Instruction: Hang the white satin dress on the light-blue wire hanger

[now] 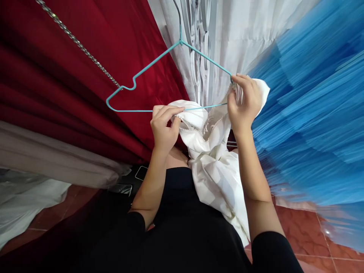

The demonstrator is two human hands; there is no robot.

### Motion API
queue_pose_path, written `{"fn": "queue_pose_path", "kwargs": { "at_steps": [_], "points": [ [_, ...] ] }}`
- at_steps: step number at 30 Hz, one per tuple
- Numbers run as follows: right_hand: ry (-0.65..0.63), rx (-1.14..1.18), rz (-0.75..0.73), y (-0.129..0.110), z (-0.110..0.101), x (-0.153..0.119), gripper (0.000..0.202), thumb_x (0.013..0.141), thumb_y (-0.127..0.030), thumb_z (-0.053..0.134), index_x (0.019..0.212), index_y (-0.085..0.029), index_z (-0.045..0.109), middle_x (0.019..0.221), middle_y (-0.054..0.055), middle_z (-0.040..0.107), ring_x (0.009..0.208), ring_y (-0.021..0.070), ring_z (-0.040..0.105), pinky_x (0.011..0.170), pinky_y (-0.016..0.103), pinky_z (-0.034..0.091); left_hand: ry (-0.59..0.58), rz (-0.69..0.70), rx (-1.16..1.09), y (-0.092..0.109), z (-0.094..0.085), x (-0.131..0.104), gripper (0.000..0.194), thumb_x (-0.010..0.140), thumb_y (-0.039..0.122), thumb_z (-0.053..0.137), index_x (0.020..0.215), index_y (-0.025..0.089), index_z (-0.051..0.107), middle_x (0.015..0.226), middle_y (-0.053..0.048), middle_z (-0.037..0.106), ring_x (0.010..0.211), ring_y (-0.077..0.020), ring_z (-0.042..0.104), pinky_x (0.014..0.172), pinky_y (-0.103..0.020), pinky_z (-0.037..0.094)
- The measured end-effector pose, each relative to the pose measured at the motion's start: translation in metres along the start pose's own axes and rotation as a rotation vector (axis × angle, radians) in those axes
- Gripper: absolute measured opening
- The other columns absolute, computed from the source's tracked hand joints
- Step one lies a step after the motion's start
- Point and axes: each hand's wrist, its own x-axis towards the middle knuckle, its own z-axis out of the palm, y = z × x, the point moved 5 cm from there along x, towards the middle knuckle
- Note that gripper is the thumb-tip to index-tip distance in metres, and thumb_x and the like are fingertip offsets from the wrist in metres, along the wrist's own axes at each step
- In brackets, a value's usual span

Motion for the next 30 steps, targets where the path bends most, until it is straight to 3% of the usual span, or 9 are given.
{"fn": "queue_pose_path", "kwargs": {
  "at_steps": [4,8,11,13,17,21,24,28,30],
  "points": [
    [0.06,0.06,0.131,0.03,-0.011,0.027,0.017,0.103,-0.018,0.062,0.104,-0.028,0.076,0.099,0.004,0.079,0.089,0.02,0.07,0.08,0.042,0.059,0.042,-0.006,0.026,-0.008,-0.003,0.002,0.034,0.096,0.004,0.059,0.101,0.026,0.084,0.098,-0.001,0.083,0.095,-0.023,0.069,0.092,-0.039,0.057],
    [0.38,0.057,0.199,0.063,-0.043,0.039,0.027,0.087,0.0,0.06,0.089,-0.021,0.076,0.086,0.006,0.077,0.077,0.0157,0.067,0.068,0.032,0.051,0.021,0.019,-0.081,-0.008,-0.004,0.008,0.039,0.092,-0.001,0.06,0.101,0.026,0.086,0.097,0.0,0.084,0.093,-0.0212,0.07,0.088,-0.036,0.057],
    [0.512,0.069,0.189,0.075,-0.062,0.011,0.018,0.086,-0.007,0.062,0.089,-0.017,0.076,0.083,0.006,0.075,0.071,0.0142,0.067,0.064,0.03,0.052,-0.036,-0.01,-0.117,-0.005,-0.001,0.008,0.041,0.094,-0.003,0.058,0.104,0.025,0.087,0.101,0.0,0.084,0.096,-0.0205,0.071,0.089,-0.035,0.057],
    [0.559,0.016,0.151,0.066,-0.069,-0.022,0.01,0.091,-0.016,0.063,0.091,-0.018,0.073,0.083,0.005,0.071,0.073,0.0142,0.066,0.064,0.03,0.053,-0.061,-0.027,-0.122,-0.002,0.003,0.005,0.042,0.097,-0.002,0.057,0.107,0.025,0.087,0.105,-0.001,0.085,0.099,-0.0204,0.072,0.092,-0.035,0.057],
    [0.289,-0.004,-0.042,0.014,-0.055,-0.071,0.01,0.101,-0.026,0.063,0.1,-0.023,0.073,0.086,0.0,0.07,0.075,0.0143,0.07,0.065,0.031,0.057,-0.067,-0.033,-0.157,0.002,0.011,0.0,0.046,0.096,-0.004,0.055,0.112,0.025,0.087,0.11,-0.001,0.085,0.103,-0.0206,0.072,0.095,-0.036,0.058],
    [0.168,0.075,-0.211,-0.033,-0.034,-0.066,0.011,0.099,-0.022,0.068,0.105,-0.028,0.076,0.109,0.004,0.075,0.101,0.0198,0.075,0.08,0.038,0.063,-0.079,-0.062,-0.17,0.004,0.016,0.001,0.045,0.096,-0.003,0.054,0.111,0.024,0.087,0.108,-0.002,0.085,0.103,-0.021,0.073,0.096,-0.036,0.058],
    [0.044,0.147,-0.096,-0.04,-0.013,-0.048,0.016,0.106,-0.027,0.059,0.111,-0.025,0.074,0.112,0.005,0.075,0.094,0.0178,0.072,0.073,0.036,0.057,-0.083,-0.069,-0.162,0.007,0.013,0.005,0.042,0.095,0.0,0.057,0.112,0.024,0.086,0.108,-0.002,0.084,0.105,-0.0216,0.072,0.098,-0.038,0.058],
    [-0.091,0.287,0.016,-0.039,0.006,-0.043,0.019,0.109,-0.028,0.057,0.106,-0.023,0.075,0.09,0.0,0.071,0.075,0.012,0.061,0.069,0.032,0.049,-0.121,-0.05,-0.139,0.01,0.01,-0.002,0.036,0.091,0.009,0.067,0.119,0.026,0.081,0.121,-0.004,0.082,0.116,-0.0263,0.072,0.109,-0.047,0.056],
    [-0.088,0.302,0.01,-0.038,0.006,-0.044,0.018,0.107,-0.026,0.059,0.102,-0.022,0.075,0.089,0.0,0.071,0.075,0.0118,0.059,0.07,0.032,0.048,-0.023,-0.024,-0.102,0.01,0.004,-0.018,0.035,0.089,0.015,0.069,0.121,0.028,0.079,0.127,-0.006,0.078,0.122,-0.0299,0.07,0.112,-0.053,0.055]
  ]
}}
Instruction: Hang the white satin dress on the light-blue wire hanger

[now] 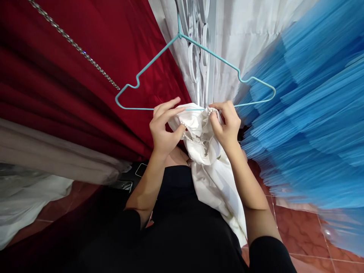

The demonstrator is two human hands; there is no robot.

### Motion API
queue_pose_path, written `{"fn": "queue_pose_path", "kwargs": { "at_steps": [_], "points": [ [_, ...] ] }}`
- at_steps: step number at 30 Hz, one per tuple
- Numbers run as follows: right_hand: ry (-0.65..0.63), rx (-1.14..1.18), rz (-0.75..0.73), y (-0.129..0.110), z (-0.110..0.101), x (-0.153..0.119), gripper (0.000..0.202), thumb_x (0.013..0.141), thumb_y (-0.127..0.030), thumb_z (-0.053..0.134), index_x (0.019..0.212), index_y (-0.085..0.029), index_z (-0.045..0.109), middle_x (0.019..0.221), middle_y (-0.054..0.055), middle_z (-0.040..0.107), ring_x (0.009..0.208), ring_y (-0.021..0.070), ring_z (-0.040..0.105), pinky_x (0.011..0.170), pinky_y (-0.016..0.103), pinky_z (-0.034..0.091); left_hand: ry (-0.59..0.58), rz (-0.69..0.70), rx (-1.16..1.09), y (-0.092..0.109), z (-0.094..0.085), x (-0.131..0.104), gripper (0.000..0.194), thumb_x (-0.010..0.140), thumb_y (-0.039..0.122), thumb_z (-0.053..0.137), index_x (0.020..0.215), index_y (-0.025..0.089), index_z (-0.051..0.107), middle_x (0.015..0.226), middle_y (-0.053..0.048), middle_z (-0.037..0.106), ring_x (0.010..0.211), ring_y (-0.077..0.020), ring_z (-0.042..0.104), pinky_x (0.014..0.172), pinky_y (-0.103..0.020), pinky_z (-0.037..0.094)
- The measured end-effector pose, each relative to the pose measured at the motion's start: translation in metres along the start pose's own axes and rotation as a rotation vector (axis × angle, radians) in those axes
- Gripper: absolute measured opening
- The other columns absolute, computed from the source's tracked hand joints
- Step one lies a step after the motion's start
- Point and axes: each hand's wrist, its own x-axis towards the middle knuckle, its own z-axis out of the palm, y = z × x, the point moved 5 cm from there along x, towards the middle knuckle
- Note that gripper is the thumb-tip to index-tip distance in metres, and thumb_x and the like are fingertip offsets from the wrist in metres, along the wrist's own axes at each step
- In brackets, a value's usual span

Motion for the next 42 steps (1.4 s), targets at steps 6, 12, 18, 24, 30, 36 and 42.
{"fn": "queue_pose_path", "kwargs": {
  "at_steps": [6,12,18,24,30,36,42],
  "points": [
    [-0.041,-0.069,-0.011,0.005,-0.008,0.005,0.019,0.105,-0.027,0.06,0.099,-0.023,0.078,0.081,-0.002,0.064,0.067,0.0105,0.052,0.065,0.03,0.044,0.146,-0.165,-0.027,-0.036,-0.022,-0.06,0.026,0.089,0.023,0.064,0.111,0.023,0.077,0.078,0.0,0.065,0.069,-0.018,0.062,0.069,-0.033,0.055],
    [-0.007,-0.058,-0.08,0.004,-0.011,0.006,0.018,0.105,-0.026,0.059,0.099,-0.022,0.076,0.083,-0.001,0.066,0.07,0.0114,0.054,0.067,0.031,0.045,0.452,-0.384,-0.064,-0.1,-0.091,-0.023,0.019,0.074,0.008,0.06,0.091,0.016,0.065,0.086,0.0,0.064,0.069,-0.0108,0.06,0.065,-0.024,0.05],
    [0.02,-0.03,-0.061,-0.002,-0.007,0.003,0.015,0.102,-0.022,0.061,0.098,-0.022,0.076,0.086,-0.001,0.071,0.074,0.0126,0.059,0.069,0.031,0.047,0.473,-0.073,-0.064,-0.084,-0.11,0.069,0.02,0.08,0.005,0.069,0.094,0.019,0.067,0.094,0.001,0.064,0.059,-0.0077,0.041,0.055,-0.028,0.033],
    [0.031,-0.048,-0.034,-0.002,-0.007,-0.002,0.016,0.102,-0.023,0.06,0.095,-0.022,0.074,0.084,-0.001,0.068,0.075,0.013,0.059,0.071,0.031,0.048,0.178,-0.02,0.012,-0.042,-0.071,0.1,0.025,0.09,0.022,0.082,0.113,0.024,0.072,0.086,0.001,0.059,0.074,-0.016,0.057,0.069,-0.032,0.047],
    [0.047,-0.065,-0.041,-0.001,-0.004,0.0,0.023,0.107,-0.033,0.055,0.094,-0.023,0.071,0.085,0.0,0.066,0.08,0.0146,0.062,0.075,0.033,0.051,-0.035,0.178,-0.015,0.017,-0.018,0.06,0.016,0.11,0.028,0.058,0.114,0.025,0.072,0.112,-0.006,0.076,0.11,-0.025,0.071,0.101,-0.044,0.056],
    [0.022,-0.126,-0.057,0.001,-0.012,-0.014,0.015,0.101,-0.029,0.06,0.101,-0.024,0.074,0.102,0.006,0.07,0.079,0.0155,0.061,0.067,0.033,0.052,-0.37,-0.009,-0.025,0.01,0.033,0.038,0.032,0.108,0.01,0.048,0.109,0.024,0.077,0.097,-0.002,0.082,0.096,-0.0214,0.077,0.092,-0.038,0.05],
    [0.464,-0.231,-0.045,0.037,-0.092,-0.01,0.013,0.085,-0.022,0.079,0.086,-0.026,0.067,0.096,0.005,0.058,0.07,0.0138,0.049,0.051,0.03,0.036,-0.403,-0.027,-0.021,0.005,0.021,0.044,0.035,0.103,0.006,0.049,0.107,0.026,0.077,0.093,0.0,0.081,0.087,-0.0208,0.075,0.088,-0.037,0.048]
  ]
}}
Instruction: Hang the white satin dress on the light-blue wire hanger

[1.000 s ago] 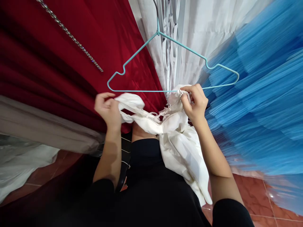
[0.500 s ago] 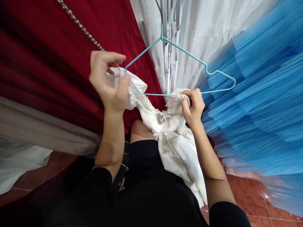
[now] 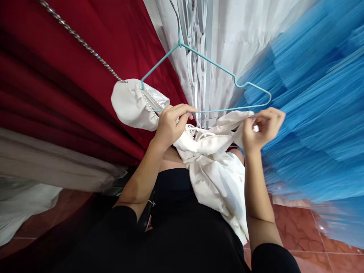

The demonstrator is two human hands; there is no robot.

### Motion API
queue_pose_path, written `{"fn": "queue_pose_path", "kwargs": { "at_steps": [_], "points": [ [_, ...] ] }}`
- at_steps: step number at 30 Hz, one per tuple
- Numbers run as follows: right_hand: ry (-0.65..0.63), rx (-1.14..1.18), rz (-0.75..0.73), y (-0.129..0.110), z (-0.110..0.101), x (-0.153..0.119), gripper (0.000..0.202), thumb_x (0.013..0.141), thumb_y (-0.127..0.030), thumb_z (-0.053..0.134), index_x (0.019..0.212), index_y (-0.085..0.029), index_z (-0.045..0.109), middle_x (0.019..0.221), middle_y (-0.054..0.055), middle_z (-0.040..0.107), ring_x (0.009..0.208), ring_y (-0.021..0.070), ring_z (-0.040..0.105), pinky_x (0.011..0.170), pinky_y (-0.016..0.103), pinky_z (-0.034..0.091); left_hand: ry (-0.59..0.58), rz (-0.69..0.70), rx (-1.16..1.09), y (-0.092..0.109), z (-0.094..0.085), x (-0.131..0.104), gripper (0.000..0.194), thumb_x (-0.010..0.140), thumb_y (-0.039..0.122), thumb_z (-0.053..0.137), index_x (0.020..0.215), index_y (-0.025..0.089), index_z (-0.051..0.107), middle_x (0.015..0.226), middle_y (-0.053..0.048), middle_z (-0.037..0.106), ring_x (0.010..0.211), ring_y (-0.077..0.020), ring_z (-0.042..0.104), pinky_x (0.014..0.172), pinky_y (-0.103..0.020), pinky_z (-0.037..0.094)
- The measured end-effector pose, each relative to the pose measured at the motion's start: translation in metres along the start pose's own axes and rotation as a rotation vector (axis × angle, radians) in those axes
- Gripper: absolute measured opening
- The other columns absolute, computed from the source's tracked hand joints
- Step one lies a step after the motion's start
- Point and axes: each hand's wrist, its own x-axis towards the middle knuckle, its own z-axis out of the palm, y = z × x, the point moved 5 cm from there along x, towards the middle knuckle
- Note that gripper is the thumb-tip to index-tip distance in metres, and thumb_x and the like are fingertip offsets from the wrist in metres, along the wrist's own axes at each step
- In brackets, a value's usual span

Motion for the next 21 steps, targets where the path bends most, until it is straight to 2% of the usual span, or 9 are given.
{"fn": "queue_pose_path", "kwargs": {
  "at_steps": [2,4,7,9,12,14,17,19,21],
  "points": [
    [0.075,0.005,0.065,0.017,-0.011,0.03,0.028,0.081,-0.011,0.082,0.078,-0.026,0.059,0.08,-0.002,0.051,0.064,0.0105,0.043,0.054,0.03,0.035,-0.001,0.006,0.011,0.002,-0.003,-0.002,0.034,0.103,0.007,0.05,0.107,0.026,0.078,0.091,0.0,0.08,0.084,-0.021,0.073,0.085,-0.038,0.047],
    [0.097,0.062,0.081,0.022,-0.013,0.062,0.039,0.075,-0.002,0.082,0.069,-0.026,0.051,0.072,-0.006,0.046,0.064,0.0078,0.041,0.058,0.031,0.034,-0.002,0.015,0.015,0.005,-0.005,-0.003,0.035,0.102,0.006,0.049,0.108,0.025,0.078,0.091,0.0,0.079,0.084,-0.021,0.072,0.084,-0.037,0.046],
    [0.007,0.125,0.106,0.009,0.004,0.097,0.041,0.078,-0.002,0.077,0.064,-0.025,0.047,0.069,-0.009,0.042,0.065,0.0055,0.039,0.066,0.034,0.032,-0.017,0.02,0.024,0.006,-0.003,-0.002,0.036,0.101,0.006,0.048,0.108,0.025,0.078,0.092,0.0,0.079,0.084,-0.0209,0.072,0.082,-0.036,0.045],
    [-0.087,0.14,0.088,-0.009,0.023,0.105,0.04,0.081,-0.003,0.076,0.065,-0.024,0.047,0.07,-0.008,0.042,0.066,0.0055,0.037,0.067,0.034,0.031,-0.03,0.013,0.036,0.006,-0.001,-0.001,0.036,0.102,0.006,0.048,0.108,0.025,0.077,0.093,-0.001,0.079,0.083,-0.0209,0.071,0.082,-0.036,0.045],
    [-0.309,0.184,0.009,-0.04,0.053,0.096,0.032,0.086,-0.01,0.079,0.074,-0.025,0.054,0.075,-0.003,0.051,0.066,0.0084,0.045,0.061,0.031,0.037,-0.019,0.002,0.08,0.005,0.001,-0.001,0.035,0.101,0.005,0.049,0.109,0.025,0.077,0.094,0.0,0.08,0.086,-0.0216,0.073,0.083,-0.037,0.044],
    [-0.451,0.226,-0.055,-0.062,0.067,0.08,0.018,0.094,-0.026,0.079,0.086,-0.025,0.062,0.085,0.002,0.06,0.072,0.0131,0.056,0.063,0.033,0.047,0.0,-0.006,0.124,0.003,0.002,-0.002,0.036,0.101,0.005,0.048,0.11,0.025,0.076,0.095,0.0,0.081,0.089,-0.0227,0.073,0.084,-0.037,0.043],
    [-0.559,0.203,-0.123,-0.091,0.075,0.05,0.017,0.105,-0.043,0.064,0.097,-0.029,0.066,0.093,0.007,0.068,0.086,0.0211,0.065,0.079,0.043,0.059,0.016,-0.005,0.17,0.0,0.003,-0.004,0.033,0.104,0.008,0.048,0.112,0.025,0.075,0.099,-0.002,0.082,0.095,-0.0248,0.074,0.088,-0.039,0.045],
    [-0.67,0.157,-0.146,-0.103,0.082,0.025,0.018,0.109,-0.044,0.056,0.103,-0.03,0.068,0.1,0.007,0.072,0.098,0.0245,0.069,0.092,0.049,0.06,0.028,0.008,0.177,-0.001,0.004,-0.005,0.03,0.107,0.012,0.048,0.112,0.024,0.074,0.103,-0.005,0.082,0.099,-0.0259,0.074,0.092,-0.04,0.047],
    [-0.791,0.133,-0.168,-0.104,0.091,-0.002,0.02,0.107,-0.042,0.057,0.118,-0.03,0.069,0.114,0.007,0.075,0.111,0.0269,0.071,0.102,0.053,0.057,0.041,0.015,0.178,0.001,0.004,-0.006,0.03,0.109,0.013,0.045,0.111,0.023,0.073,0.106,-0.007,0.082,0.102,-0.0264,0.075,0.096,-0.041,0.049]
  ]
}}
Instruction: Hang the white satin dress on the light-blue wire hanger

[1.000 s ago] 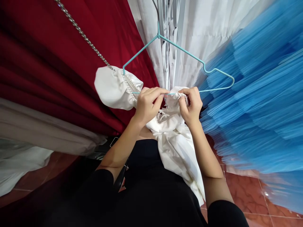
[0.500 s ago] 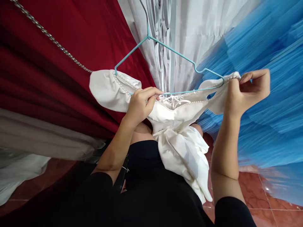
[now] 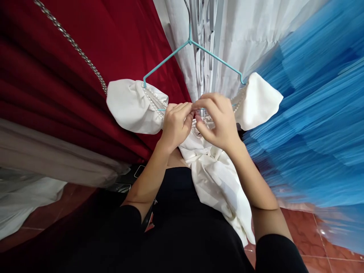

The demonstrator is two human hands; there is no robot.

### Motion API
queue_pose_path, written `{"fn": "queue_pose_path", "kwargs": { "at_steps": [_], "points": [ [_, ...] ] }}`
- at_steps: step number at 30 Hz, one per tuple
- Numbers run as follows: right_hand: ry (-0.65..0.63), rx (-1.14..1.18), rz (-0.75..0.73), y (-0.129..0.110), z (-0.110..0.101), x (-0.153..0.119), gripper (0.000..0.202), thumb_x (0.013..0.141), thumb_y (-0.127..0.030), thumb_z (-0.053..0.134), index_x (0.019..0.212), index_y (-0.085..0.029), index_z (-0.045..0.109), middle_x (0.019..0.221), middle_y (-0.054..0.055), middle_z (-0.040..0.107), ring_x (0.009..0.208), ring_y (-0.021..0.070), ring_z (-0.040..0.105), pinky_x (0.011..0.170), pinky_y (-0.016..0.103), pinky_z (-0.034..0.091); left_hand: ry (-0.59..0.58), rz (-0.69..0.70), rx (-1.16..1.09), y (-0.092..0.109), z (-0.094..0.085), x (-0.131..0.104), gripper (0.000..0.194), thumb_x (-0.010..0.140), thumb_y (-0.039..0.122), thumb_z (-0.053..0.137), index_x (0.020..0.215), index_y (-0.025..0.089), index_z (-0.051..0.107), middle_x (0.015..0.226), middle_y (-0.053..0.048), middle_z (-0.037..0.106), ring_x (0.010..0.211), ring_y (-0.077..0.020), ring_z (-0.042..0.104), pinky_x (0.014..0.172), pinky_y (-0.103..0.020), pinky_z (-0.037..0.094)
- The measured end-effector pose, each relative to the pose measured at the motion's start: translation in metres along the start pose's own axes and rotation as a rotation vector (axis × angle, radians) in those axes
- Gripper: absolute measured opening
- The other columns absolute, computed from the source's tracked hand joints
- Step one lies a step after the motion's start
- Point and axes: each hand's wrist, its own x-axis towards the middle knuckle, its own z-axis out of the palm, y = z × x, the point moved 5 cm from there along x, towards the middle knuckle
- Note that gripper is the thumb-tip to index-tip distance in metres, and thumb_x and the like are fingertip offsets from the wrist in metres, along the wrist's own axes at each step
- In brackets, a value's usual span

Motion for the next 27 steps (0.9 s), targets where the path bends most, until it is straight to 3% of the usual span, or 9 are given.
{"fn": "queue_pose_path", "kwargs": {
  "at_steps": [3,5,8,10,17,21,24,26,27],
  "points": [
    [-0.003,-0.039,-0.009,0.013,0.025,-0.017,0.032,0.105,-0.035,0.059,0.136,-0.029,0.065,0.124,0.007,0.077,0.115,0.0269,0.072,0.102,0.05,0.053,0.053,0.012,-0.034,0.005,0.001,-0.005,0.033,0.111,0.014,0.043,0.116,0.023,0.074,0.116,-0.007,0.083,0.11,-0.0249,0.076,0.104,-0.044,0.053],
    [0.037,-0.042,-0.001,0.022,0.033,-0.025,0.032,0.106,-0.03,0.057,0.137,-0.028,0.065,0.121,0.006,0.079,0.111,0.0249,0.073,0.101,0.046,0.051,0.175,0.007,-0.06,0.003,-0.003,-0.011,0.031,0.115,0.019,0.044,0.121,0.025,0.073,0.128,-0.006,0.08,0.125,-0.0248,0.074,0.111,-0.047,0.055],
    [0.076,-0.013,0.045,0.026,0.037,-0.032,0.027,0.107,-0.026,0.054,0.13,-0.028,0.069,0.117,0.005,0.079,0.11,0.024,0.073,0.104,0.045,0.048,0.444,-0.061,-0.017,-0.019,-0.017,-0.02,0.026,0.117,0.03,0.048,0.127,0.029,0.071,0.141,-0.007,0.072,0.154,-0.0291,0.058,0.123,-0.058,0.053],
    [0.101,0.009,0.067,0.021,0.04,-0.034,0.025,0.106,-0.025,0.054,0.124,-0.029,0.07,0.113,0.004,0.077,0.108,0.0236,0.073,0.104,0.045,0.047,0.552,-0.112,0.004,-0.042,-0.028,-0.021,0.022,0.116,0.034,0.054,0.133,0.031,0.068,0.143,-0.008,0.069,0.162,-0.0311,0.048,0.126,-0.062,0.051],
    [0.184,-0.045,0.06,0.016,0.046,-0.031,0.027,0.103,-0.022,0.054,0.119,-0.03,0.075,0.104,0.003,0.076,0.098,0.0214,0.072,0.098,0.044,0.048,0.774,-0.121,-0.151,-0.105,-0.094,-0.001,0.017,0.115,0.039,0.058,0.107,0.025,0.065,0.109,-0.001,0.075,0.118,-0.0242,0.074,0.113,-0.053,0.06],
    [0.198,-0.016,-0.026,0.016,0.042,-0.029,0.033,0.102,-0.016,0.053,0.122,-0.03,0.075,0.108,0.003,0.078,0.1,0.0207,0.074,0.093,0.042,0.05,0.834,-0.14,-0.236,-0.134,-0.123,-0.014,0.016,0.11,0.04,0.065,0.106,0.026,0.06,0.107,0.0,0.073,0.127,-0.0259,0.07,0.107,-0.049,0.06],
    [0.207,0.004,-0.035,0.015,0.038,-0.03,0.034,0.102,-0.014,0.054,0.124,-0.03,0.075,0.11,0.003,0.079,0.101,0.0208,0.075,0.092,0.042,0.05,0.89,-0.207,-0.214,-0.146,-0.115,-0.043,0.013,0.108,0.037,0.066,0.103,0.025,0.063,0.102,0.0,0.072,0.123,-0.0262,0.069,0.102,-0.048,0.057],
    [0.203,0.022,-0.017,0.014,0.037,-0.03,0.035,0.101,-0.014,0.054,0.123,-0.03,0.076,0.109,0.003,0.079,0.1,0.0206,0.075,0.091,0.042,0.051,1.041,-0.279,-0.138,-0.137,-0.096,-0.07,0.02,0.104,0.037,0.069,0.092,0.022,0.065,0.09,0.0,0.067,0.101,-0.0223,0.071,0.093,-0.044,0.056],
    [0.2,0.045,-0.013,0.014,0.037,-0.03,0.036,0.101,-0.013,0.053,0.123,-0.03,0.076,0.108,0.003,0.079,0.1,0.0202,0.074,0.091,0.041,0.051,1.014,-0.322,-0.143,-0.128,-0.081,-0.079,0.02,0.102,0.036,0.07,0.09,0.021,0.063,0.088,-0.001,0.066,0.095,-0.0209,0.071,0.089,-0.042,0.056]
  ]
}}
